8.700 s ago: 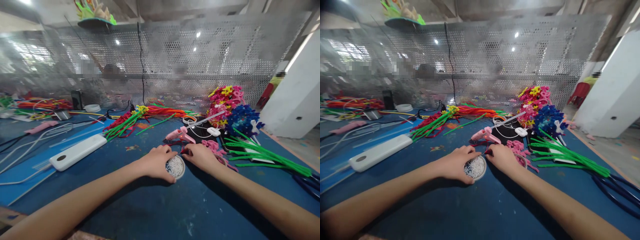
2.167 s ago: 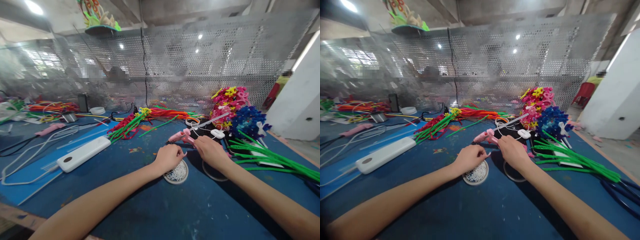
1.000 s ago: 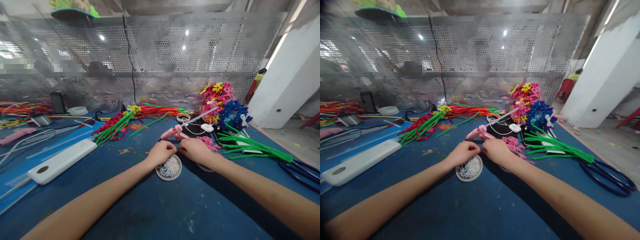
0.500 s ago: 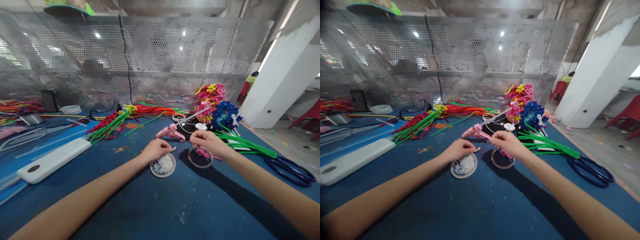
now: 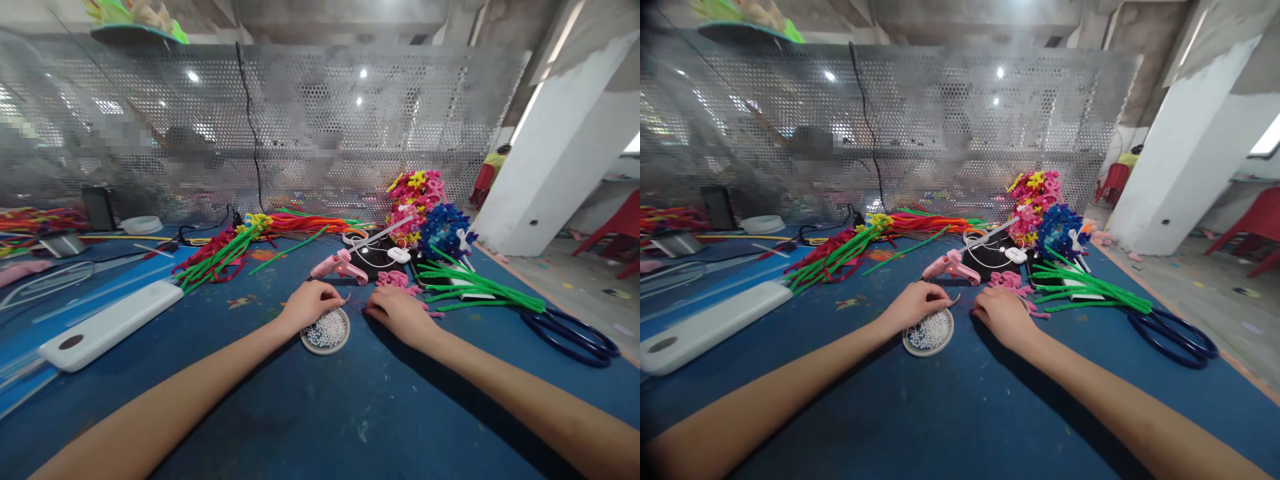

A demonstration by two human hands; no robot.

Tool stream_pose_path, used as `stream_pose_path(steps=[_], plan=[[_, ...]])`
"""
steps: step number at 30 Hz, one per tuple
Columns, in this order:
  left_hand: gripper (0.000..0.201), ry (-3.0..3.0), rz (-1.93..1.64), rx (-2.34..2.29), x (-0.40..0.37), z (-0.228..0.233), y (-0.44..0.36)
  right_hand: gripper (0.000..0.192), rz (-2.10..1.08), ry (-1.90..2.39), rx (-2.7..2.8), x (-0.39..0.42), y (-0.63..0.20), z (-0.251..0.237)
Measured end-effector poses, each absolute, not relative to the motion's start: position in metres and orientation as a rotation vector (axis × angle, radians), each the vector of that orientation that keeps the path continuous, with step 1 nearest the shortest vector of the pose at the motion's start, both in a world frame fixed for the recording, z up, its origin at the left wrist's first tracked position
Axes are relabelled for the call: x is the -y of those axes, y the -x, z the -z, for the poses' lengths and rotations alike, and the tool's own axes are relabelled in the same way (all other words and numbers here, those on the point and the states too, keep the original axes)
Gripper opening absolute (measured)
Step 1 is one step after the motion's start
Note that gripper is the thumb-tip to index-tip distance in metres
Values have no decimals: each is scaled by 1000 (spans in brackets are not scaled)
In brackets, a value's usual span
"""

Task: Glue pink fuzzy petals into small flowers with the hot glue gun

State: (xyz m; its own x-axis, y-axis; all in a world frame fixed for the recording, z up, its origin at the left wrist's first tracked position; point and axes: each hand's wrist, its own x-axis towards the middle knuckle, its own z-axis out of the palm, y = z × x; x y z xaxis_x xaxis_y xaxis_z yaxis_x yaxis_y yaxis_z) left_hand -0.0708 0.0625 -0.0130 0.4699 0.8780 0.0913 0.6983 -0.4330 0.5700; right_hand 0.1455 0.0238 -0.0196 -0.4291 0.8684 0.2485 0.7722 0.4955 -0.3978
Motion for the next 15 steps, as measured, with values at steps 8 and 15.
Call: stream_pose_path(steps=[8, 15], plan=[[35, -2282, -495, -1325, -61, 10, 68, 20, -572, 1274, 2160, -14, -172, -17], [34, -2305, -481, -1311, -64, 9, 68, 29, -952, 1295, 1994, 31, -238, -66]])
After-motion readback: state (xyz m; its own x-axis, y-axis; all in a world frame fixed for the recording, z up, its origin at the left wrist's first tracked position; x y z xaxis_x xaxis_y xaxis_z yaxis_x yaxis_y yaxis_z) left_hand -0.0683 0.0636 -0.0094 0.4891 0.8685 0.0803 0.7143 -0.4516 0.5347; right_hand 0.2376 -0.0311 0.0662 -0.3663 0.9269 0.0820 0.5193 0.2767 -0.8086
